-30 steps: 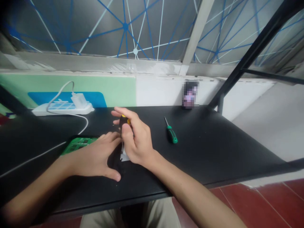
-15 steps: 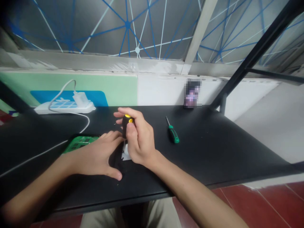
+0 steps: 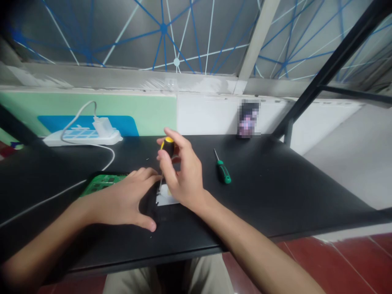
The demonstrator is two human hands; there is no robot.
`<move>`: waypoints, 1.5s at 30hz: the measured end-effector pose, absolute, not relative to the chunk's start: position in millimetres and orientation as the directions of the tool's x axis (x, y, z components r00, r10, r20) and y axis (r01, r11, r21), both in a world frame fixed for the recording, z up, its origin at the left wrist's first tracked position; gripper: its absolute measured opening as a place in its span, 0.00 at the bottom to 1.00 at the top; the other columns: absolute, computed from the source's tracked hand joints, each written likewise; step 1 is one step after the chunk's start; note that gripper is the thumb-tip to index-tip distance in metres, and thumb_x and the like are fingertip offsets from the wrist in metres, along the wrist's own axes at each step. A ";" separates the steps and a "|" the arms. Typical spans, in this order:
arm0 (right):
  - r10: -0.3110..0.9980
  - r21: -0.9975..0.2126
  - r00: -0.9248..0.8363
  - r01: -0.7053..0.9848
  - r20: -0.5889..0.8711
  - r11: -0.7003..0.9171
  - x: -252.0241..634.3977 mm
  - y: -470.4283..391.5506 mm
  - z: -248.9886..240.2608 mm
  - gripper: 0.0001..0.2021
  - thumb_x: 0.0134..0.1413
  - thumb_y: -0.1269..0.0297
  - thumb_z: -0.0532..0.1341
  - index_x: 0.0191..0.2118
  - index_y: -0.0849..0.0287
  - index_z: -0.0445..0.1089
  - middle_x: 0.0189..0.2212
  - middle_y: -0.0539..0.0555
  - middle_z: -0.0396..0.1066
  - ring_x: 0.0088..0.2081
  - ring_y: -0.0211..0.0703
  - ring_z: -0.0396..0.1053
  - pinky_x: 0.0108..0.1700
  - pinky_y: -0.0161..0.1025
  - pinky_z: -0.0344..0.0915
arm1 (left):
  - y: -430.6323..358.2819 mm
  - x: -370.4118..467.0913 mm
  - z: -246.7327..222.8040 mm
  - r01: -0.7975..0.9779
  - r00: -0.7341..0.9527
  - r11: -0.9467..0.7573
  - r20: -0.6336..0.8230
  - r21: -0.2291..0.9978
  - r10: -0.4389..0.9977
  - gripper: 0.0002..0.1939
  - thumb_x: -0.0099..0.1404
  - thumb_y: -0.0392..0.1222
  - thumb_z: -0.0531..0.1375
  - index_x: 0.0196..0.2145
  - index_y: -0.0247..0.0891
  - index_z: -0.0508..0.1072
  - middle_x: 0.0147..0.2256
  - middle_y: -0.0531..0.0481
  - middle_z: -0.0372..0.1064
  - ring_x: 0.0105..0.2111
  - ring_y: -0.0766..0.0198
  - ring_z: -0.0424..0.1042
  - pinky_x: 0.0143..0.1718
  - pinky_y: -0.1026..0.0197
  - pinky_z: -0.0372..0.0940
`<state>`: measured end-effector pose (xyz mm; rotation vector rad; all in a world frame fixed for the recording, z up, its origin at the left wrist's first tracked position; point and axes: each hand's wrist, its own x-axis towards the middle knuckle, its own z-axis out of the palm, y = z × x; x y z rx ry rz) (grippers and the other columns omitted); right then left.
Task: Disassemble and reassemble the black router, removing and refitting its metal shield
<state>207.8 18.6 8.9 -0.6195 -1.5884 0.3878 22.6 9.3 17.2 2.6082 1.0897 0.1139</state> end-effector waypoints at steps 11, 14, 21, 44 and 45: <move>0.709 -0.748 0.240 0.227 0.663 0.624 241.4 65.9 1.7 0.14 0.67 0.57 0.55 0.55 0.48 0.58 0.46 0.55 0.70 0.35 0.39 0.77 0.33 0.40 0.75 | 13.0 18.2 18.1 0.685 0.699 -0.640 -0.065 0.347 0.712 0.46 0.56 0.70 0.66 0.62 0.39 0.63 0.54 0.42 0.63 0.54 0.44 0.63 0.57 0.46 0.59; 0.759 -0.808 0.278 0.217 0.589 0.548 244.5 73.2 -1.1 0.14 0.65 0.57 0.55 0.54 0.50 0.58 0.45 0.55 0.70 0.34 0.39 0.77 0.31 0.38 0.73 | 15.7 16.0 17.0 0.685 0.696 -0.637 -0.058 0.353 0.716 0.41 0.60 0.68 0.64 0.62 0.41 0.63 0.55 0.43 0.64 0.55 0.44 0.64 0.57 0.46 0.59; 0.816 -0.869 0.302 0.116 0.493 0.482 245.8 83.8 -8.7 0.15 0.63 0.56 0.56 0.53 0.52 0.58 0.42 0.53 0.67 0.31 0.36 0.76 0.29 0.36 0.73 | 24.0 14.9 10.4 0.669 0.689 -0.651 0.030 0.358 0.724 0.28 0.67 0.58 0.62 0.58 0.42 0.67 0.54 0.45 0.69 0.54 0.48 0.67 0.58 0.46 0.58; 0.852 -0.889 0.258 0.077 0.456 0.452 243.6 95.3 -13.9 0.16 0.65 0.53 0.53 0.54 0.51 0.55 0.45 0.53 0.67 0.32 0.35 0.75 0.32 0.36 0.74 | 39.2 35.3 3.4 0.820 0.453 -0.505 0.236 0.268 0.860 0.08 0.69 0.44 0.56 0.37 0.42 0.74 0.34 0.52 0.77 0.38 0.54 0.72 0.45 0.49 0.59; 0.848 -0.890 0.269 0.126 0.456 0.438 247.5 96.6 -12.3 0.16 0.65 0.53 0.52 0.55 0.51 0.55 0.45 0.54 0.67 0.32 0.36 0.75 0.31 0.37 0.74 | 39.5 34.7 3.0 0.825 0.450 -0.500 0.230 0.262 0.863 0.08 0.69 0.44 0.56 0.37 0.41 0.74 0.34 0.51 0.77 0.38 0.54 0.72 0.45 0.49 0.59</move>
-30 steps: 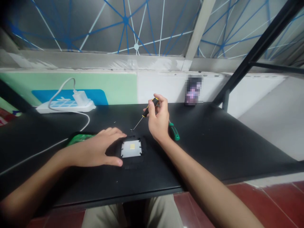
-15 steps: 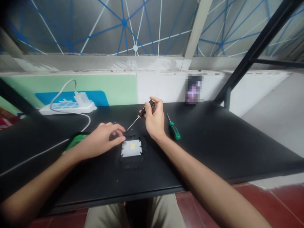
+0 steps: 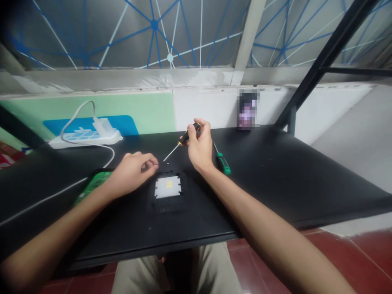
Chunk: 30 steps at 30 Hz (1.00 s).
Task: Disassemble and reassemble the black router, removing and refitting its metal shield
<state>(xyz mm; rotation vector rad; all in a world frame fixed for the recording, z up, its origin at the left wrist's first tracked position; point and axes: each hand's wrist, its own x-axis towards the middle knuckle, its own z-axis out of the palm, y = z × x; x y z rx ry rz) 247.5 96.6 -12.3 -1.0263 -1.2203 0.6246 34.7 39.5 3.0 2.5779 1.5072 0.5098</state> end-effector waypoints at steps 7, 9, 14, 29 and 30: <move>0.915 -0.717 0.136 0.668 0.381 0.199 277.7 105.3 -9.2 0.15 0.56 0.55 0.62 0.45 0.59 0.72 0.29 0.52 0.72 0.32 0.44 0.71 0.40 0.44 0.69 | 42.8 30.5 1.2 0.847 0.435 -0.474 0.198 0.241 0.878 0.11 0.70 0.46 0.55 0.40 0.40 0.75 0.34 0.48 0.77 0.40 0.49 0.71 0.44 0.47 0.60; 0.922 -0.709 0.131 0.681 0.365 0.184 280.7 107.5 -10.5 0.14 0.54 0.56 0.63 0.42 0.59 0.74 0.24 0.50 0.70 0.30 0.44 0.71 0.41 0.44 0.68 | 42.7 29.4 2.2 0.848 0.433 -0.472 0.199 0.242 0.879 0.11 0.71 0.46 0.54 0.41 0.40 0.75 0.35 0.48 0.77 0.40 0.49 0.71 0.45 0.46 0.60; 0.915 -0.693 0.182 0.709 0.360 0.131 290.1 115.3 -9.5 0.22 0.63 0.52 0.53 0.52 0.62 0.70 0.30 0.54 0.75 0.29 0.42 0.72 0.37 0.42 0.69 | 33.3 27.3 9.0 0.799 0.505 -0.541 0.195 0.263 0.841 0.13 0.70 0.51 0.57 0.44 0.41 0.74 0.40 0.48 0.76 0.44 0.52 0.71 0.49 0.48 0.61; 0.975 -0.303 -0.176 0.930 0.133 0.209 291.6 99.7 -10.3 0.14 0.54 0.65 0.63 0.46 0.60 0.76 0.44 0.64 0.75 0.46 0.53 0.74 0.54 0.49 0.68 | -0.8 31.7 19.6 0.644 0.726 -0.696 0.035 0.317 0.687 0.43 0.55 0.67 0.68 0.60 0.41 0.63 0.58 0.41 0.62 0.56 0.43 0.62 0.58 0.44 0.58; 0.975 -0.291 -0.187 0.932 0.119 0.215 292.6 98.4 -9.7 0.15 0.53 0.65 0.63 0.47 0.59 0.75 0.44 0.63 0.75 0.46 0.53 0.74 0.54 0.49 0.68 | -0.6 30.5 19.6 0.645 0.729 -0.696 0.021 0.314 0.685 0.45 0.54 0.67 0.68 0.61 0.40 0.62 0.58 0.40 0.62 0.57 0.42 0.62 0.58 0.43 0.58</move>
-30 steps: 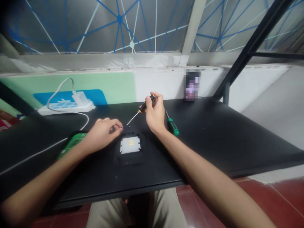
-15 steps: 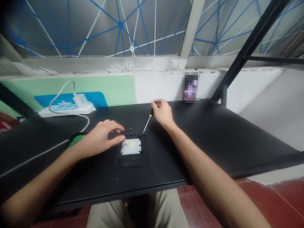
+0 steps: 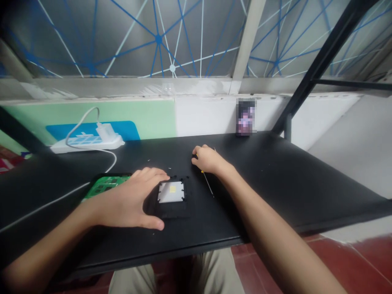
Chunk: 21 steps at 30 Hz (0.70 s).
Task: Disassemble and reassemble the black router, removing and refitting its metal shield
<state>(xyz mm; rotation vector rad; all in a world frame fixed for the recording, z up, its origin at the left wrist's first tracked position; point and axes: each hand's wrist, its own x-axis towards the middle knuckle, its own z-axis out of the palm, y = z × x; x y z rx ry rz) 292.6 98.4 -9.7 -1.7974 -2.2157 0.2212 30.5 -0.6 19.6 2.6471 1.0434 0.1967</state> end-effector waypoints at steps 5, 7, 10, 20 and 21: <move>0.980 -0.255 -0.170 0.948 0.100 0.190 292.5 89.1 -0.5 0.22 0.52 0.55 0.65 0.51 0.60 0.74 0.45 0.64 0.72 0.43 0.57 0.75 0.50 0.55 0.70 | 3.6 26.8 18.3 0.662 0.727 -0.690 -0.025 0.292 0.687 0.46 0.56 0.63 0.68 0.64 0.37 0.59 0.58 0.38 0.61 0.57 0.42 0.61 0.60 0.42 0.56; 0.977 -0.252 -0.131 0.952 0.169 0.171 288.2 82.1 5.3 0.28 0.54 0.49 0.63 0.56 0.62 0.70 0.50 0.68 0.68 0.44 0.60 0.74 0.50 0.59 0.70 | 5.4 25.7 16.5 0.668 0.720 -0.686 -0.015 0.288 0.694 0.47 0.55 0.64 0.67 0.63 0.37 0.60 0.57 0.38 0.62 0.57 0.41 0.61 0.60 0.42 0.56; 0.904 -0.352 -0.195 0.873 0.381 0.337 279.7 65.5 12.1 0.23 0.61 0.48 0.59 0.56 0.57 0.68 0.53 0.63 0.66 0.45 0.52 0.73 0.52 0.53 0.70 | 7.5 24.0 13.4 0.668 0.715 -0.686 0.007 0.288 0.699 0.46 0.54 0.66 0.67 0.63 0.39 0.60 0.56 0.39 0.61 0.57 0.40 0.60 0.59 0.41 0.56; 0.685 -0.344 -0.692 0.601 0.228 0.722 280.6 17.5 2.1 0.33 0.47 0.41 0.69 0.55 0.56 0.69 0.50 0.61 0.67 0.52 0.55 0.67 0.56 0.54 0.66 | 9.8 23.1 14.4 0.657 0.727 -0.694 -0.004 0.292 0.687 0.45 0.54 0.64 0.69 0.61 0.39 0.62 0.53 0.40 0.62 0.53 0.43 0.61 0.56 0.44 0.59; 0.685 -0.340 -0.696 0.604 0.215 0.721 279.9 17.6 1.0 0.34 0.47 0.41 0.69 0.55 0.57 0.69 0.51 0.61 0.66 0.52 0.55 0.67 0.56 0.54 0.66 | 9.9 22.8 14.2 0.658 0.726 -0.694 -0.002 0.293 0.688 0.45 0.53 0.65 0.68 0.61 0.39 0.62 0.53 0.40 0.62 0.53 0.43 0.61 0.56 0.44 0.59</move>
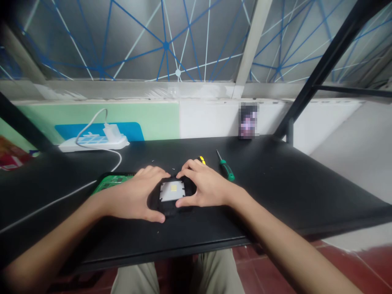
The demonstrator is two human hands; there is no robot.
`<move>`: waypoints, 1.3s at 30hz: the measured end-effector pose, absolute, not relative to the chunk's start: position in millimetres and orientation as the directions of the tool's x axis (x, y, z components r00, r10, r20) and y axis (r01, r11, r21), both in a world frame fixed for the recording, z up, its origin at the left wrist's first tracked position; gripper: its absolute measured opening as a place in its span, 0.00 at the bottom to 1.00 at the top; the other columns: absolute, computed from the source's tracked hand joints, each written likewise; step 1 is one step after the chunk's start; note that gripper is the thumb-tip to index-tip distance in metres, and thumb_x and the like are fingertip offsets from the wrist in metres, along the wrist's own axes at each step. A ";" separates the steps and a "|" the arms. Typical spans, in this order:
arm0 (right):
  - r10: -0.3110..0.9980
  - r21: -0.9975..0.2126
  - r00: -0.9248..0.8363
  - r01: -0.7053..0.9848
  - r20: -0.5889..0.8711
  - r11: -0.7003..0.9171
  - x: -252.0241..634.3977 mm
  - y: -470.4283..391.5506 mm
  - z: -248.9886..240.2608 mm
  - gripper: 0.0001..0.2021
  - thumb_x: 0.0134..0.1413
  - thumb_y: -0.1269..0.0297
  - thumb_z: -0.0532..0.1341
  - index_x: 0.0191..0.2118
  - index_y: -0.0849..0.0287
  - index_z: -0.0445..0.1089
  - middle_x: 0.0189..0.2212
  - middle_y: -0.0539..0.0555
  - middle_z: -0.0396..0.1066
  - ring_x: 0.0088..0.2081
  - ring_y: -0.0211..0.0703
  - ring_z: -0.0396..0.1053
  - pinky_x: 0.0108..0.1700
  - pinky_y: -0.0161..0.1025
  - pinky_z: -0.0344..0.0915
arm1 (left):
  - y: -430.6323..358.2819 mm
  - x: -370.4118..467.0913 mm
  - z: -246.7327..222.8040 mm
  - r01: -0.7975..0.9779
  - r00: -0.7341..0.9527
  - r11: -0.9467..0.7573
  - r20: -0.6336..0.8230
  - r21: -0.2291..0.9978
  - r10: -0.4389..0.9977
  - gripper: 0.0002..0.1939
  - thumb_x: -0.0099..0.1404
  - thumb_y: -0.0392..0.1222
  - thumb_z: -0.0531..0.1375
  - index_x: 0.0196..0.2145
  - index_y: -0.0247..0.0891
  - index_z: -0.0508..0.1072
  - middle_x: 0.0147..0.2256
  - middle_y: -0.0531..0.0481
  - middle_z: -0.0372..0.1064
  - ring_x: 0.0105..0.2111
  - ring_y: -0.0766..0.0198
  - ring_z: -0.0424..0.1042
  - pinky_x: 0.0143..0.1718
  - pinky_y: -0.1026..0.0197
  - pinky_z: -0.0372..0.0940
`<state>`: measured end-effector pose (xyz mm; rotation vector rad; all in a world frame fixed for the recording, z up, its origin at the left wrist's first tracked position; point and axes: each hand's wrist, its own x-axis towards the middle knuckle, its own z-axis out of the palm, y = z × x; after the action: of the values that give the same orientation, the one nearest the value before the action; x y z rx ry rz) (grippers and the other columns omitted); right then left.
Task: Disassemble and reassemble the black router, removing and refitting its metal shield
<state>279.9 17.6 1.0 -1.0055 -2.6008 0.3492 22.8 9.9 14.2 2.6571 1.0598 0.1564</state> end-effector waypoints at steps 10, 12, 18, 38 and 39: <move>0.680 -0.432 -0.697 0.553 0.230 0.712 269.8 20.6 -5.5 0.24 0.49 0.51 0.70 0.49 0.57 0.72 0.48 0.58 0.67 0.51 0.50 0.66 0.55 0.49 0.66 | 10.2 22.5 12.2 0.665 0.722 -0.691 -0.009 0.284 0.691 0.48 0.52 0.65 0.69 0.62 0.37 0.61 0.54 0.41 0.62 0.55 0.43 0.60 0.59 0.43 0.57; 0.677 -0.447 -0.694 0.539 0.245 0.714 270.4 22.1 -7.5 0.23 0.49 0.52 0.71 0.49 0.57 0.72 0.47 0.57 0.67 0.50 0.50 0.66 0.55 0.49 0.66 | 10.3 22.7 12.4 0.672 0.718 -0.685 -0.020 0.281 0.696 0.49 0.52 0.65 0.70 0.62 0.37 0.60 0.55 0.40 0.61 0.55 0.42 0.60 0.59 0.43 0.57; 0.669 -0.465 -0.683 0.509 0.294 0.724 271.7 23.9 -8.4 0.22 0.47 0.54 0.72 0.47 0.58 0.73 0.46 0.57 0.68 0.48 0.49 0.67 0.53 0.49 0.67 | 12.0 22.1 11.2 0.679 0.710 -0.680 -0.013 0.278 0.704 0.54 0.50 0.67 0.70 0.64 0.34 0.58 0.56 0.38 0.62 0.57 0.41 0.60 0.60 0.43 0.56; 0.535 -0.198 -0.567 0.548 0.626 0.813 272.6 25.5 -7.5 0.25 0.51 0.54 0.70 0.52 0.59 0.69 0.46 0.59 0.67 0.48 0.50 0.68 0.50 0.50 0.70 | 18.2 26.7 15.3 0.650 0.662 -0.752 0.400 0.115 0.634 0.25 0.64 0.52 0.66 0.54 0.39 0.68 0.49 0.45 0.68 0.50 0.48 0.63 0.52 0.47 0.57; 0.524 -0.183 -0.565 0.549 0.637 0.815 272.5 25.2 -7.7 0.26 0.51 0.54 0.70 0.52 0.59 0.69 0.46 0.59 0.67 0.48 0.50 0.68 0.49 0.50 0.71 | 18.5 26.4 15.3 0.649 0.664 -0.756 0.422 0.087 0.618 0.26 0.64 0.52 0.67 0.54 0.39 0.68 0.49 0.45 0.68 0.50 0.48 0.63 0.52 0.47 0.57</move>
<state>272.5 25.2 -7.7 -0.7842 -2.2869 -0.0464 26.4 18.5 15.3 2.9294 1.1167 0.7003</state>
